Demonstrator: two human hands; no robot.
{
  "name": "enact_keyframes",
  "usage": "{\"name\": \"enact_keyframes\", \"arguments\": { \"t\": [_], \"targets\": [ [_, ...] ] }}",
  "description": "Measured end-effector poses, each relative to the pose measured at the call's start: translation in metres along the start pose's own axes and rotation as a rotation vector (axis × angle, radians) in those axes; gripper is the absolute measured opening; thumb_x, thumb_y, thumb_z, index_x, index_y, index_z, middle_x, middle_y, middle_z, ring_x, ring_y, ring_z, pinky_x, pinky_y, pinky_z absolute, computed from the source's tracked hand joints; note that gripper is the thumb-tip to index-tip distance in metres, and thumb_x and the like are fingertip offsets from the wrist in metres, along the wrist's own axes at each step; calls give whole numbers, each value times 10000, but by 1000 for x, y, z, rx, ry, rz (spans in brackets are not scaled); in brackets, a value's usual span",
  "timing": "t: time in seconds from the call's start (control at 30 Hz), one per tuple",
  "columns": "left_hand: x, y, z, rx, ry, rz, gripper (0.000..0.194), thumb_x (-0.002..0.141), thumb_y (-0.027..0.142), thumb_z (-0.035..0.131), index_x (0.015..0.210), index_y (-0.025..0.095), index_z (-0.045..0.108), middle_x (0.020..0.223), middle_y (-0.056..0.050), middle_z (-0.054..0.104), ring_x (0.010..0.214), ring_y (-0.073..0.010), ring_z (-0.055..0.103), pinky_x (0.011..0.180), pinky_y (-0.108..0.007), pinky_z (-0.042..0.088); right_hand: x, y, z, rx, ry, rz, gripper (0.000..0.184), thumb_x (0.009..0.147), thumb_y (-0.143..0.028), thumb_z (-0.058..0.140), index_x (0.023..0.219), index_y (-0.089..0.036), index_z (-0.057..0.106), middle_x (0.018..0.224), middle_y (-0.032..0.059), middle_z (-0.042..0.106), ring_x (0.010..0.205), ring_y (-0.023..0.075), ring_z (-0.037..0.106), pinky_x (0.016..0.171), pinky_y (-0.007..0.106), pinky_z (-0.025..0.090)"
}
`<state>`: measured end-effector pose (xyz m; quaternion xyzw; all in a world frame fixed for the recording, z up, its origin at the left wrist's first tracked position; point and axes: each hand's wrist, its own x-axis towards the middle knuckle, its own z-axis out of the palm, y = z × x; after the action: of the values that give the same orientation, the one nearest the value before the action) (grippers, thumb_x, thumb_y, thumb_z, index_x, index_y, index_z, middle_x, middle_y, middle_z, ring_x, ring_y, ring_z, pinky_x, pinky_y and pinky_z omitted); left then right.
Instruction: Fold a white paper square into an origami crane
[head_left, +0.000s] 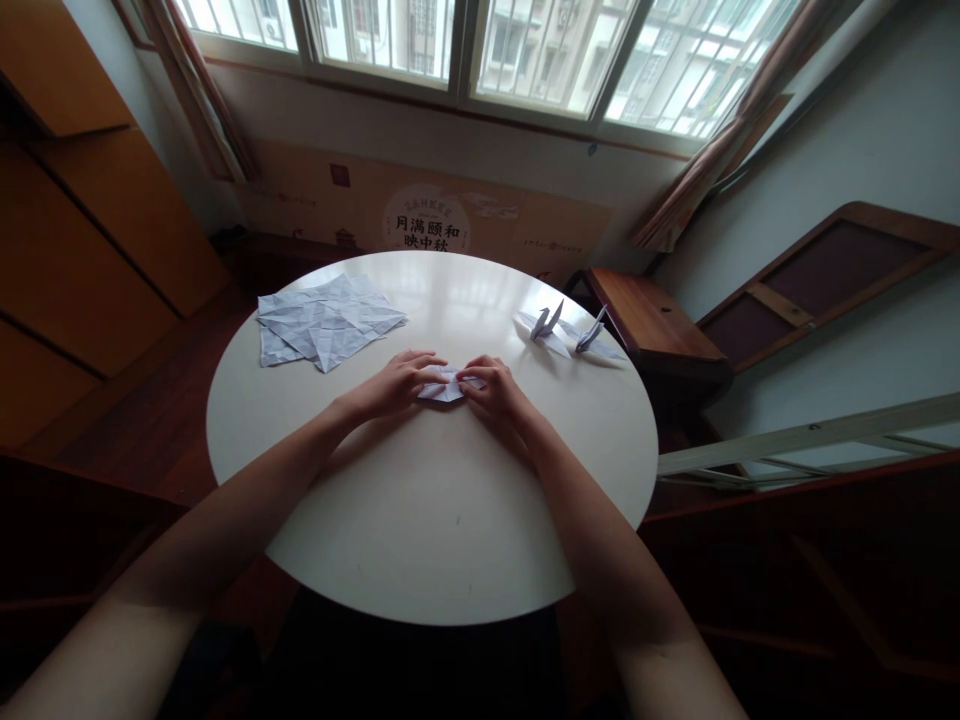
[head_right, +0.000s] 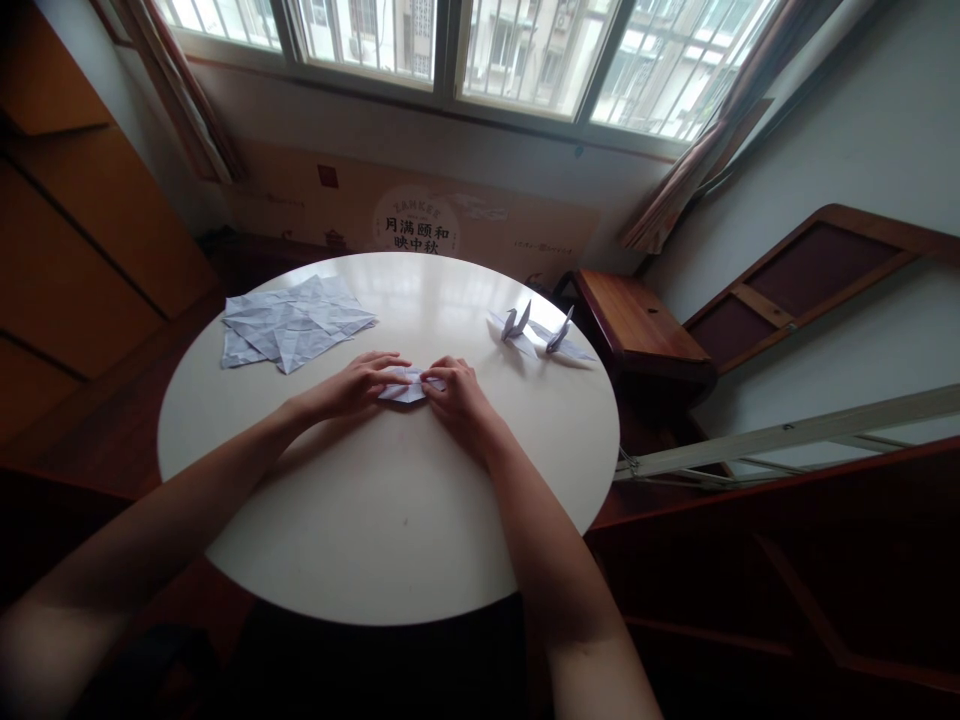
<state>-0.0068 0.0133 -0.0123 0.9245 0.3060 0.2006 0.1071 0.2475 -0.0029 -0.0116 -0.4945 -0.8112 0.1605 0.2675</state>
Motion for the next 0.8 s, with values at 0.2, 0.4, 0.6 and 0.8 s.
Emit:
{"name": "enact_keyframes", "arguments": {
  "t": [0.2,0.4,0.6,0.8],
  "targets": [
    [2,8,-2,-46,85,90,177,998,270,686,1128,230,798,1163,-85,751,1055,-245,689,970,-383,494,-2,-1,-1,-60,30,102,179,913,-272,727,1047,-258,844,1078,92,719,1092,285,593,1030,468,424],
    [1,7,0,-113,91,111,139,991,244,689,1061,226,808,1124,-77,759,956,-209,706,917,-338,502,-1,0,2,-43,127,74,154,886,-178,733,962,-256,842,1023,82,714,1054,267,582,1003,450,419],
    [0,6,0,-130,103,120,152,999,242,678,1072,208,807,1107,-94,758,944,-214,707,887,-335,521,1,2,3,53,111,-60,159,870,-142,742,951,-235,841,991,70,725,937,221,648,948,408,477],
    [1,7,1,-129,119,119,148,993,250,687,1071,216,809,1097,-85,764,923,-206,705,871,-325,518,1,3,4,116,20,-84,115,850,-215,805,957,-230,844,953,62,703,884,189,656,856,336,506]
  ]
}}
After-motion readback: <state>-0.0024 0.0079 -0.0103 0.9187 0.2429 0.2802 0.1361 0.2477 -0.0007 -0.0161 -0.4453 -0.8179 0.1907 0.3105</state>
